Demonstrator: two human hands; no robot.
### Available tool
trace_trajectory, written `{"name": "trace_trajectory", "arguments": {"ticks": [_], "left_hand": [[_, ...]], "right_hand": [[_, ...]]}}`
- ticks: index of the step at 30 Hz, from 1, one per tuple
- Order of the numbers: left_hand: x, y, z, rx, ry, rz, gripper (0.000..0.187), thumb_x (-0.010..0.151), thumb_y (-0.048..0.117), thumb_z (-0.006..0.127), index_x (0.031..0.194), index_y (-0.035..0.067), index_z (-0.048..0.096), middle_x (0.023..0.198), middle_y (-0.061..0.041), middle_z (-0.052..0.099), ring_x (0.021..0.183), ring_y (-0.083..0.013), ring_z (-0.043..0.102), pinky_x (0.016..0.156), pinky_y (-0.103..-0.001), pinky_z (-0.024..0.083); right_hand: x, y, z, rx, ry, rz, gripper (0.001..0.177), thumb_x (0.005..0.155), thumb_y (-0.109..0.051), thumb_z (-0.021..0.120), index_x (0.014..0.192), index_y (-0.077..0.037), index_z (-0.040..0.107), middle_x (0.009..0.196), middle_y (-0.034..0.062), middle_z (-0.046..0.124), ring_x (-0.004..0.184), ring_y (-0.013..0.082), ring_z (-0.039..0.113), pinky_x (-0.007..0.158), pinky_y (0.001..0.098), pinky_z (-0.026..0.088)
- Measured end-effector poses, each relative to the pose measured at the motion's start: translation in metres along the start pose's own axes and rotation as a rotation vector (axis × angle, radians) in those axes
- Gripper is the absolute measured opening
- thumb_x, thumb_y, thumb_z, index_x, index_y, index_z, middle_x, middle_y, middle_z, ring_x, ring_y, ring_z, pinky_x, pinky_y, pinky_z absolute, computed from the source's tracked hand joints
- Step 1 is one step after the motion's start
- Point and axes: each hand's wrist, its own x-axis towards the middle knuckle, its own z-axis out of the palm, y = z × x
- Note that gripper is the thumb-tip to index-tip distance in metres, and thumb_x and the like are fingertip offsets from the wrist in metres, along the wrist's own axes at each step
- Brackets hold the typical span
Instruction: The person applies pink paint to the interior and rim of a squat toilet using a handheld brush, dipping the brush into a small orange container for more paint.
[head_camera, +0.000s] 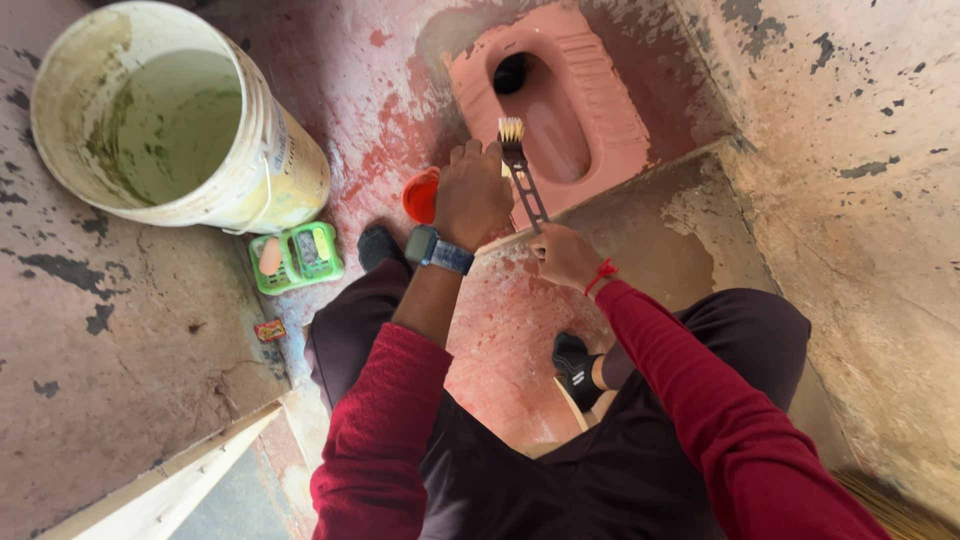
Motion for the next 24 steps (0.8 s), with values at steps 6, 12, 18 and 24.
{"name": "trace_trajectory", "arguments": {"ticks": [6,12,18,24], "left_hand": [[0.001,-0.012,-0.001,-0.005,0.024,-0.009,0.032,0.082,0.015,0.069,0.109,-0.001,0.067,0.107,-0.021,0.065,0.101,-0.0398,0.063,0.084,-0.051,0.053],[0.022,-0.029,-0.003,-0.914,0.241,-0.24,0.021,0.093,0.022,0.069,0.101,0.004,0.074,0.088,-0.006,0.076,0.079,-0.0195,0.075,0.073,-0.034,0.062],[0.025,-0.029,-0.034,-1.569,0.335,-0.688,0.022,0.095,0.018,0.068,0.076,0.007,0.066,0.065,-0.004,0.065,0.056,-0.0132,0.065,0.054,-0.026,0.054],[0.026,-0.027,-0.05,-1.632,0.438,-0.748,0.03,0.093,0.016,0.068,0.066,0.01,0.058,0.057,-0.004,0.06,0.051,-0.0157,0.062,0.05,-0.029,0.051]], "right_hand": [[0.004,-0.002,-0.003,0.035,0.012,-0.055,0.015,0.067,-0.005,0.065,0.061,-0.002,0.051,0.075,0.0165,0.057,0.071,0.0365,0.06,0.063,0.0511,0.047],[0.009,0.009,0.0,0.008,0.046,-0.053,0.007,0.072,-0.007,0.063,0.068,-0.005,0.057,0.078,0.0174,0.059,0.072,0.0371,0.06,0.067,0.0512,0.049],[0.003,0.003,-0.006,-0.026,-0.053,0.082,0.015,0.076,-0.004,0.062,0.066,-0.002,0.051,0.076,0.0186,0.059,0.074,0.0367,0.06,0.068,0.0521,0.047],[-0.002,0.002,0.0,0.037,-0.081,0.089,0.018,0.072,-0.001,0.061,0.06,-0.002,0.048,0.076,0.0151,0.055,0.065,0.0364,0.059,0.063,0.051,0.047]]}}
